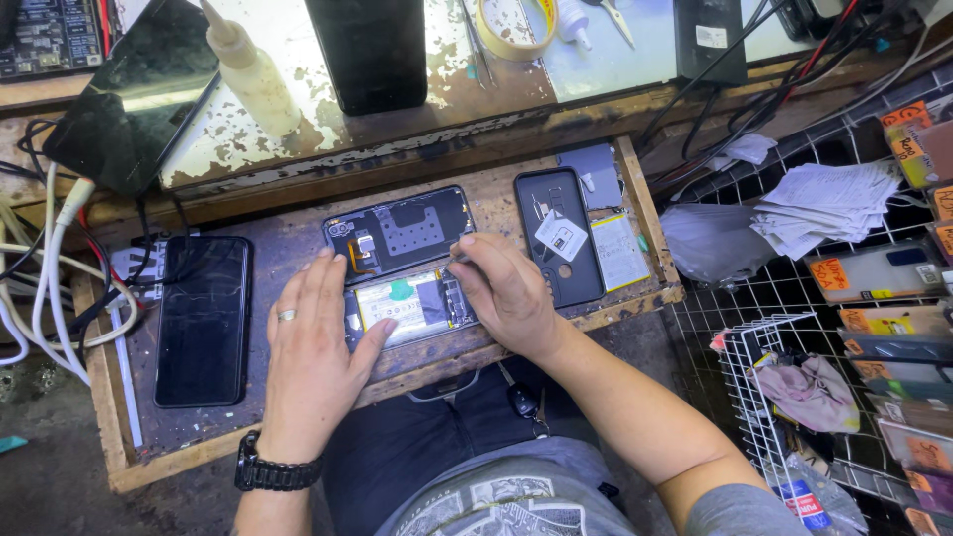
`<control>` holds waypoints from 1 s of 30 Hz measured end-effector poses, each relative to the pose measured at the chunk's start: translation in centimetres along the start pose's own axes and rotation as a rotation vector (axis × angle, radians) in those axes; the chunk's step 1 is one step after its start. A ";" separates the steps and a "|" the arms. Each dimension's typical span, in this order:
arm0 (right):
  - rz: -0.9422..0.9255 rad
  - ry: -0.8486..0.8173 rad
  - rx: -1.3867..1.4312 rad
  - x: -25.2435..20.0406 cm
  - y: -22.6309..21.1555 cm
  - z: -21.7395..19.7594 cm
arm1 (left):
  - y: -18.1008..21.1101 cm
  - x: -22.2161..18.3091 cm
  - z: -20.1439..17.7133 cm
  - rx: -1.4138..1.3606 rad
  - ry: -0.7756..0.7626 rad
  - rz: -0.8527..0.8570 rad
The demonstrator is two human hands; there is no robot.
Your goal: The person is repairing a mobile phone by removing the back panel and handling internal components. They use a screwdriver on the circuit board while working at a bench.
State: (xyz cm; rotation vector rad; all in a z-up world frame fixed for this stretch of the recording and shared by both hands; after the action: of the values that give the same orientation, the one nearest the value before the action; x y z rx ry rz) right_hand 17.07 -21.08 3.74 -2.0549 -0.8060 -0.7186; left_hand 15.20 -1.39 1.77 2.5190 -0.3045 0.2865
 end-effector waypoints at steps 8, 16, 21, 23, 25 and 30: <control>0.017 0.015 0.001 -0.2 0.2 0.1 | 0.1 0.3 -0.1 0.042 -0.006 -0.017; 0.014 0.007 0.005 -0.1 0.2 0.1 | 0.1 0.3 -0.1 0.040 0.001 -0.024; 0.006 0.003 0.009 -0.2 0.1 0.1 | 0.2 0.2 0.0 0.053 0.000 -0.018; 0.017 0.005 0.010 -0.3 0.2 0.1 | 0.2 0.2 -0.1 0.052 0.001 -0.019; 0.022 0.005 0.015 -0.3 0.2 0.2 | 0.1 0.1 -0.1 0.047 -0.001 -0.025; 0.017 0.003 0.019 -0.3 0.2 0.2 | 0.2 0.1 -0.2 0.040 0.009 -0.021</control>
State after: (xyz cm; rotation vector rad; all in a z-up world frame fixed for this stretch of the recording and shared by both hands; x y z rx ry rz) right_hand 17.05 -21.10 3.36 -2.0405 -0.7895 -0.7019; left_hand 15.24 -1.46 2.04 2.5578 -0.2707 0.2980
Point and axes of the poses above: each hand's wrist, its own x-axis towards the middle knuckle, its own z-axis out of the palm, y = z × x, the point moved 9 cm from there along x, towards the middle knuckle, and after that the axes turned 5 degrees about -x, right-handed, at the moved point
